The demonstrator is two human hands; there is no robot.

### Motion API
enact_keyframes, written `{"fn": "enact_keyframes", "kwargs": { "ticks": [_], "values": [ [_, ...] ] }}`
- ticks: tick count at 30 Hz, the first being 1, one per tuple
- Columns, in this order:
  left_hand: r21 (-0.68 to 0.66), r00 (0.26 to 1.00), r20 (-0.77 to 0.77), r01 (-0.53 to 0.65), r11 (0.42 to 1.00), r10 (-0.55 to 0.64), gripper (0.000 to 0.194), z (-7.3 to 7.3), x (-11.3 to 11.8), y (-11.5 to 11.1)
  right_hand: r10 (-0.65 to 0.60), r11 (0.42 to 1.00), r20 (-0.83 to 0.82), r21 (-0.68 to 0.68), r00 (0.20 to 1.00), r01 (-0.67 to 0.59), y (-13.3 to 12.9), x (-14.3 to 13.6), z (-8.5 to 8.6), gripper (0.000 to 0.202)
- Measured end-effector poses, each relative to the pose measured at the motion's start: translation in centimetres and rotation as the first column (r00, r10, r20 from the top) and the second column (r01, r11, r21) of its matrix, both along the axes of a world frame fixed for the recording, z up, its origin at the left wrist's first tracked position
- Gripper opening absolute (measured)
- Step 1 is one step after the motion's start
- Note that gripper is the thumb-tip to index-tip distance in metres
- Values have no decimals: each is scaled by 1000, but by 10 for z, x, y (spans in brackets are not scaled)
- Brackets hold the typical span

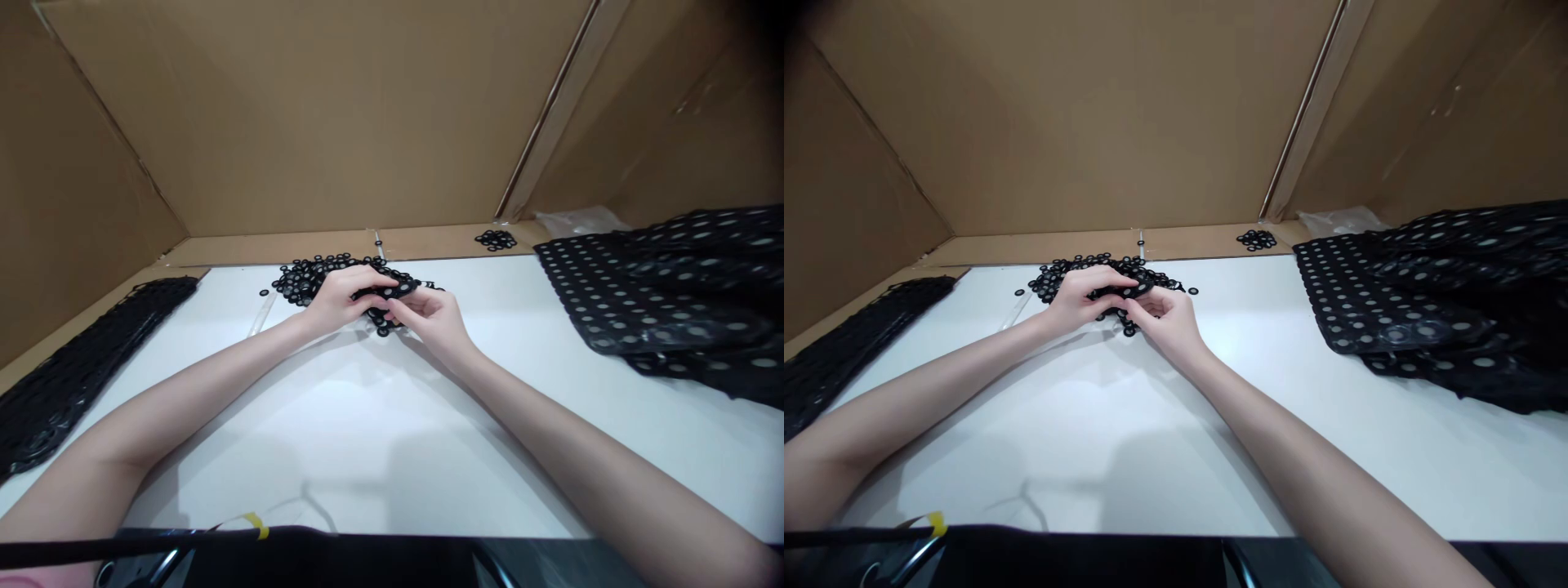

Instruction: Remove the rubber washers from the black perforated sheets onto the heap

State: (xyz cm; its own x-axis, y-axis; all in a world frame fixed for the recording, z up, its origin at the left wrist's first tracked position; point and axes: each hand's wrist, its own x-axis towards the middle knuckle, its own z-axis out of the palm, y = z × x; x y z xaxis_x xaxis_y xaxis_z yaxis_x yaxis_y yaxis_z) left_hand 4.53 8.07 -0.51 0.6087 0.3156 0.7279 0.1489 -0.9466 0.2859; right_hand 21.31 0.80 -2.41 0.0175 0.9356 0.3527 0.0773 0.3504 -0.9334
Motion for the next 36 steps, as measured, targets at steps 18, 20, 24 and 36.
{"fn": "enact_keyframes", "kwargs": {
  "ticks": [18, 20, 24, 36],
  "values": [
    [-425, 988, 82, -83, 901, 130, 19, -7, 15, -9, -20, 998, 180, 55, 983, 10, -4, 0, 1, 18],
    [-480, 988, 106, -51, 876, 116, 19, -4, 16, -10, -11, 999, 152, 36, 988, 6, -3, 0, 1, 17],
    [-220, 1000, 12, 25, 975, -23, 23, 0, 14, -17, -30, 999, 141, 19, 990, 27, -2, -1, -2, 13],
    [32, 999, 45, -3, 999, 2, 21, -7, 8, -9, -31, 998, 138, 51, 990, 24, -4, 1, 2, 18]
  ]
}}
